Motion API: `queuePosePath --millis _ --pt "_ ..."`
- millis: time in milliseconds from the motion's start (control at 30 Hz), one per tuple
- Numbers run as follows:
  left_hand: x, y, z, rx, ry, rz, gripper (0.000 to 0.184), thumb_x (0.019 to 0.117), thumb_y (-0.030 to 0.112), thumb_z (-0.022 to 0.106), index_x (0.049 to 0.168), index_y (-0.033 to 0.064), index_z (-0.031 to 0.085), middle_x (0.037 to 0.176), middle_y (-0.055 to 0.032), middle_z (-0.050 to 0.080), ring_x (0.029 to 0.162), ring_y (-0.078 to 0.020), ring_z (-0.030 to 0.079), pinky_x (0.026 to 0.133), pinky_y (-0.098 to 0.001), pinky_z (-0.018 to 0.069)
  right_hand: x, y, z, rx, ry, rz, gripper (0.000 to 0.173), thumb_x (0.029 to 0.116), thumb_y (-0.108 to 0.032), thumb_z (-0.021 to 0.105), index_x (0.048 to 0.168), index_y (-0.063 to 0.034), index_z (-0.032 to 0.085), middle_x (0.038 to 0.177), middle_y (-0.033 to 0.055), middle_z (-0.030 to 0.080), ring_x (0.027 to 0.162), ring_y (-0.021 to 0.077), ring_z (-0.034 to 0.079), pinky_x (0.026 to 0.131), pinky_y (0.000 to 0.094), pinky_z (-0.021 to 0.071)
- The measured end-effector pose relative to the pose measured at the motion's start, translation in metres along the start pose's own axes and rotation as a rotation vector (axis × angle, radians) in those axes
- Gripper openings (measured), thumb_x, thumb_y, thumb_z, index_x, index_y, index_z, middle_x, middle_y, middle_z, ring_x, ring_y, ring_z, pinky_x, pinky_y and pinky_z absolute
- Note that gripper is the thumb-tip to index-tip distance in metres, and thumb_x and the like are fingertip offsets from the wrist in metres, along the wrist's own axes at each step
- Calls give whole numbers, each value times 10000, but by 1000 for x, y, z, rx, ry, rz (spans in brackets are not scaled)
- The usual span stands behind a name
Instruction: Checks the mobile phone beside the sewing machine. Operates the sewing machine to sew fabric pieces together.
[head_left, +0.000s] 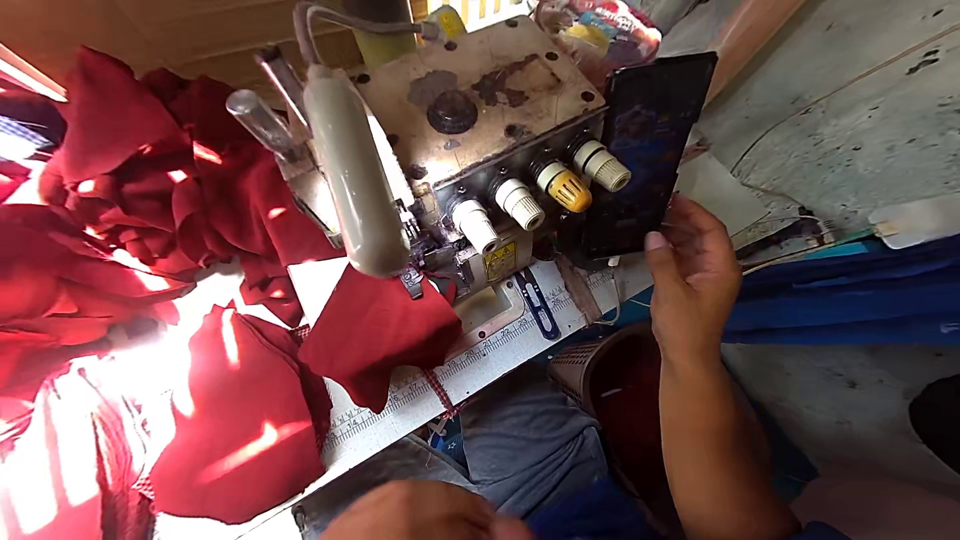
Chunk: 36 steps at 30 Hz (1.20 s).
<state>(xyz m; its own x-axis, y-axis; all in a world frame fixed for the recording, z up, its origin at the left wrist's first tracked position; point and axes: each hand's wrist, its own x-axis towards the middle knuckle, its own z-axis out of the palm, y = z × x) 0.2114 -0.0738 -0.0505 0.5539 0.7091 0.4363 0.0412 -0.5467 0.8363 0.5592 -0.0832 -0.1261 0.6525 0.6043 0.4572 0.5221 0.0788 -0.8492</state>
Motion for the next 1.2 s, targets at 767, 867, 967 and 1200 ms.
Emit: queuePosePath --millis 767,867,967,1200 --pt "-42 -58 15 -893 666 -700 343 823 155 850 1088 6 690 950 -155 755 815 -195 763 728 -345 651 -118 -100 93 896 -816 765 170 977 20 626 1136 78 638 1010 139 745 913 177 743 850 344 627" --pt "-38 -57 12 -606 686 -661 246 807 3 815 1032 -10 717 871 -125 764 735 -162 752 673 -303 646 -120 -99 92 919 -837 811 152 1022 -40 586 1102 67 659 950 137 744 815 187 749 747 350 647" --pt "-37 -56 9 -507 667 -624 298 810 -35 785 1081 -18 662 830 -102 759 690 -147 742 640 -285 639 -121 -100 94 913 -839 813 163 1024 -85 609 1028 48 702 893 121 751 769 174 748 706 327 646" --pt "-44 -65 7 -234 691 -524 595 980 154 642 1448 -2 311 1112 3 657 822 -92 713 650 -255 631 -137 -104 98 751 -640 692 117 858 -79 815 819 7 747 751 57 725 692 59 680 677 228 589"
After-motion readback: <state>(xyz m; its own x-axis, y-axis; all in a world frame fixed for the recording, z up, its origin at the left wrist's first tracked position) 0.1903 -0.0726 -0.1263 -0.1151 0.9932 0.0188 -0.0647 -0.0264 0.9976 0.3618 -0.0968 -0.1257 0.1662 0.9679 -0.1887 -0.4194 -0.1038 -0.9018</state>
